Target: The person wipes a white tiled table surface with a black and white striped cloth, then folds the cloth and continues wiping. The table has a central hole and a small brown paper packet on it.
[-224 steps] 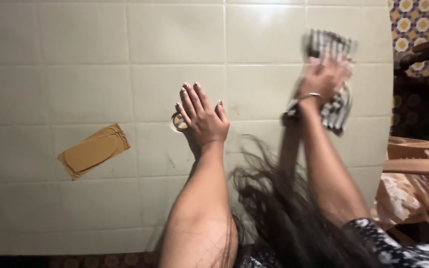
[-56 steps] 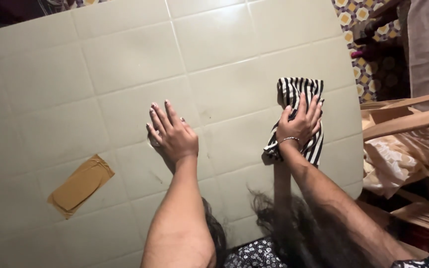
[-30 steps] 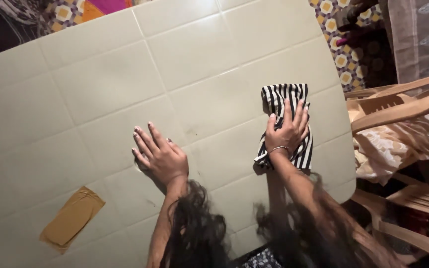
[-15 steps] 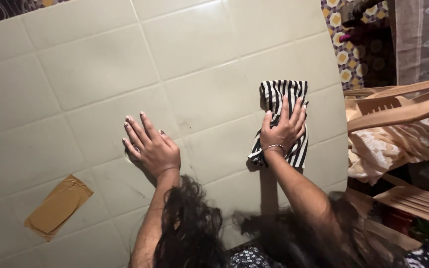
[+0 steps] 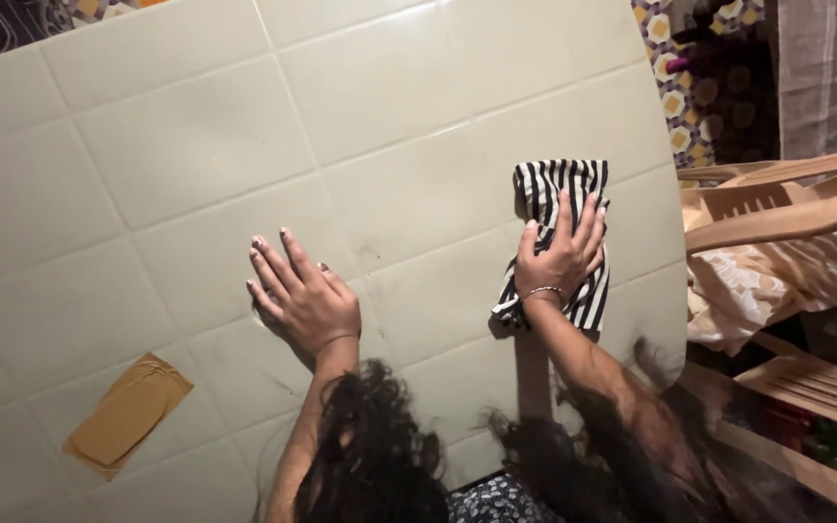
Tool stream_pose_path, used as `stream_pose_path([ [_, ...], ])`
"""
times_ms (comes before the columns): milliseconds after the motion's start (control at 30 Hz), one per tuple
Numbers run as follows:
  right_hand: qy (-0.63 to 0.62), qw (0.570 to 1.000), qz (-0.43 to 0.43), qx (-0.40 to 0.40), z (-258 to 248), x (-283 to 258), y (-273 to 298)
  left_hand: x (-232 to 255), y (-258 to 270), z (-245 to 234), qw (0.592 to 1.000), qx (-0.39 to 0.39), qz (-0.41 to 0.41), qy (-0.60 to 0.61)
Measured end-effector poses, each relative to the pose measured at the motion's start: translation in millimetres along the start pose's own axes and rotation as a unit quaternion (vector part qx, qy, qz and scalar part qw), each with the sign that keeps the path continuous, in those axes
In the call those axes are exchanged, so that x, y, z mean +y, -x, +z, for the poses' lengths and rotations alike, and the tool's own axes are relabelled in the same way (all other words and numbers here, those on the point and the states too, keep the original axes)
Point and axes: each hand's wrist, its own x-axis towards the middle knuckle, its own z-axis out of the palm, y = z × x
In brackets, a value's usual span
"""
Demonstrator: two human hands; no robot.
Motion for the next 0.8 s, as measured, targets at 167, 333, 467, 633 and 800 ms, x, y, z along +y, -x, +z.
stream_pose_path([
  [167, -0.008, 1.000, -0.003, 0.003, 0.2, -0.2, -1.0, -0.4, -0.4, -1.5, 1.000, 0.005, 0.000, -0.002],
  [333, -0.011, 1.000, -0.006, 0.008, 0.3, -2.4, -1.2, -2.1, -0.2, -0.9, 1.000, 0.013, 0.000, 0.015],
  [467, -0.009, 1.000, -0.002, 0.011, 2.1, 1.5, -0.9, -3.0, 1.5, -0.4, 1.000, 0.027, 0.010, 0.010],
  [633, -0.002, 1.000, -0.021, 0.016, 2.7, 1.8, -2.7, -2.9, 3.4, 3.4, 0.999, 0.046, 0.010, 0.020],
  [800, -0.009, 0.986, -0.168, -0.022, 1.2, 0.1, -14.8, -3.6, 4.9, 2.1, 0.998, 0.056, 0.005, 0.019],
])
